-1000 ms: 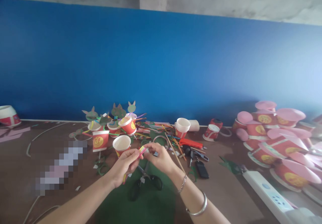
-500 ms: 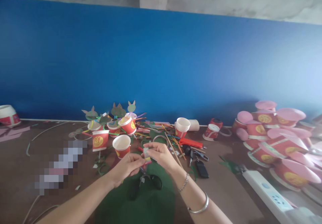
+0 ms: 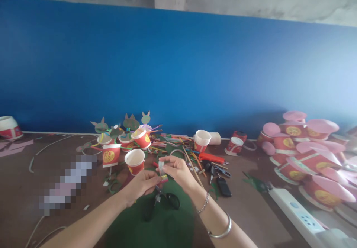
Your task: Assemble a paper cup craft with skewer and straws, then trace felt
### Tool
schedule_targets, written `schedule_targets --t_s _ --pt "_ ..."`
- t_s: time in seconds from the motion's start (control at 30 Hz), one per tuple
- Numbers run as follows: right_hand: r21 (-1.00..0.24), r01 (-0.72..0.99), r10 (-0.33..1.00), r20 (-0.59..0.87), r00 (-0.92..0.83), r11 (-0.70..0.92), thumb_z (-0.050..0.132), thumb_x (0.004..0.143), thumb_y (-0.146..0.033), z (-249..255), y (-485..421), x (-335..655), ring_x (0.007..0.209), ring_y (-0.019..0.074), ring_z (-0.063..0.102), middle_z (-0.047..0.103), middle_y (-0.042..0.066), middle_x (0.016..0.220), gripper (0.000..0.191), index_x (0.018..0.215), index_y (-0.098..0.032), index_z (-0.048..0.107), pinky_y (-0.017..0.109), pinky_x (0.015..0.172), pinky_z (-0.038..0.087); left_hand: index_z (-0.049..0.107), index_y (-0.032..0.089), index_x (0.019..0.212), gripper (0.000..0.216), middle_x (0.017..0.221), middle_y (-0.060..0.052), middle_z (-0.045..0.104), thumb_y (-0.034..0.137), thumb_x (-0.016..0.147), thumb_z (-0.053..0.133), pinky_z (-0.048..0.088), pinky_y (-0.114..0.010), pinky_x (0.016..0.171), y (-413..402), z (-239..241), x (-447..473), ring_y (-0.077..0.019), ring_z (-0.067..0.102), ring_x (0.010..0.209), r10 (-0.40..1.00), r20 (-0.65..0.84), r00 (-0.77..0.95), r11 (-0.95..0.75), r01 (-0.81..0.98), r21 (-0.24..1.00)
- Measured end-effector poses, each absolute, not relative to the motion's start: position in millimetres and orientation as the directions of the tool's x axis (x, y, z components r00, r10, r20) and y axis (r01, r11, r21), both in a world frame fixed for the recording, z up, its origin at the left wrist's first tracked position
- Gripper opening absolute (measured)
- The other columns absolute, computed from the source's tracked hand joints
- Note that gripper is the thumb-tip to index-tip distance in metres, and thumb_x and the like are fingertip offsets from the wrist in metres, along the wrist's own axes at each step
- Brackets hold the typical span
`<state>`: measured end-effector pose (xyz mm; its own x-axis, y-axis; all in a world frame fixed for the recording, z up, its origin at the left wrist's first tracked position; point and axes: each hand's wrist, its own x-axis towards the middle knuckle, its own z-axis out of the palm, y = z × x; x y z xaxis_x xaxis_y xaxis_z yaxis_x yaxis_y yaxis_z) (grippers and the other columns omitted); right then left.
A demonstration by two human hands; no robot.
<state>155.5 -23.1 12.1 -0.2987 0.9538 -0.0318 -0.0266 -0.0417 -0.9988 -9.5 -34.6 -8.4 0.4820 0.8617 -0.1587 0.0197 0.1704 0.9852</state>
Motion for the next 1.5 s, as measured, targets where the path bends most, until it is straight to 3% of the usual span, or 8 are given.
schedule_targets --t_s 0.37,0.57,0.73,0.9,1.0,1.13,1.3,1.5 --pt "-0.995 -0.078 0.976 -0.036 -0.214 -0.054 0.068 0.069 -0.032 17.4 -27.4 150.7 0.08 0.0227 0.068 0.073 0.009 0.081 0.034 0.097 -0.014 0.065 0.034 0.072 0.051 0.057 0.014 0.057 0.049 0.037 0.007 0.038 0.062 0.066 0.064 0.016 -0.023 0.042 -36.8 -7.4 -6.0 -0.0049 0.028 0.037 0.889 -0.198 0.413 0.147 0.154 0.977" --pt "-0.998 -0.062 0.981 -0.017 -0.192 -0.029 0.073 0.065 -0.038 17.8 -28.4 149.8 0.079 0.0234 0.068 0.072 0.009 0.079 0.04 0.097 -0.014 0.066 0.036 0.076 0.049 0.057 0.016 0.073 0.04 0.036 0.01 0.041 0.055 0.069 0.065 0.015 -0.022 0.042 -36.9 -5.2 -7.1 -0.0052 0.03 0.035 0.874 -0.241 0.421 0.176 0.187 0.967" --pt "-0.997 -0.062 0.981 -0.024 -0.192 -0.036 0.075 0.063 -0.039 18.6 -29.5 148.5 0.08 0.0233 0.068 0.072 0.008 0.077 0.041 0.095 -0.014 0.066 0.036 0.075 0.05 0.056 0.015 0.057 0.041 0.035 0.008 0.039 0.053 0.071 0.063 0.016 -0.023 0.044 -36.1 -6.1 -7.2 -0.0044 0.027 0.036 0.866 -0.207 0.455 0.145 0.168 0.975" --pt "-0.996 -0.079 0.977 -0.03 -0.209 -0.047 0.071 0.068 -0.035 19.2 -30.7 149.3 0.079 0.0219 0.068 0.073 0.008 0.081 0.042 0.103 -0.014 0.062 0.034 0.074 0.049 0.059 0.014 0.056 0.039 0.048 0.0 0.059 0.049 0.072 0.062 0.017 -0.023 0.044 -36.3 -11.2 -5.5 -0.0049 0.03 0.038 0.87 -0.198 0.451 0.134 0.169 0.976" --pt "-0.996 -0.069 0.981 -0.039 -0.191 -0.053 0.072 0.067 -0.034 20.3 -32.2 148.4 0.077 0.0219 0.068 0.073 0.007 0.079 0.046 0.107 -0.015 0.06 0.033 0.069 0.05 0.061 0.013 0.056 0.04 0.051 -0.003 0.063 0.049 0.073 0.061 0.017 -0.023 0.043 -37.1 -12.2 -4.4 -0.005 0.03 0.037 0.871 -0.19 0.454 0.116 0.185 0.976" --pt "-0.992 -0.117 0.988 -0.019 -0.156 -0.038 0.075 0.064 -0.036 23.7 -37.7 142.8 0.08 0.0246 0.068 0.072 0.006 0.076 0.048 0.106 -0.016 0.06 0.03 0.06 0.049 0.064 0.013 0.06 0.036 0.045 -0.002 0.06 0.046 0.074 0.06 0.018 -0.023 0.043 -37.1 -13.0 -5.1 -0.0064 0.03 0.038 0.882 -0.189 0.431 0.105 0.212 0.972" --pt "-0.986 -0.162 0.989 0.068 -0.128 0.047 0.074 0.067 -0.037 32.5 -46.8 139.1 0.077 0.021 0.066 0.071 0.004 0.077 0.043 0.104 -0.018 0.061 0.028 0.061 0.048 0.055 0.014 0.039 0.046 0.031 0.003 0.04 0.039 0.077 0.054 0.022 -0.023 0.043 -34.2 -20.9 -6.3 -0.0053 0.026 0.035 0.91 -0.125 0.396 0.017 0.265 0.964" --pt "-0.995 -0.074 0.971 0.076 -0.226 0.061 0.067 0.073 -0.039 35.1 -45.1 143.8 0.066 0.0166 0.062 0.069 0.003 0.07 0.04 0.105 -0.017 0.06 0.029 0.062 0.046 0.054 0.016 0.047 0.049 0.034 0.006 0.039 0.06 0.068 0.057 0.012 -0.022 0.035 -25.5 -25.3 -8.1 -0.0035 0.022 0.029 0.931 -0.173 0.322 0.16 0.068 0.985"
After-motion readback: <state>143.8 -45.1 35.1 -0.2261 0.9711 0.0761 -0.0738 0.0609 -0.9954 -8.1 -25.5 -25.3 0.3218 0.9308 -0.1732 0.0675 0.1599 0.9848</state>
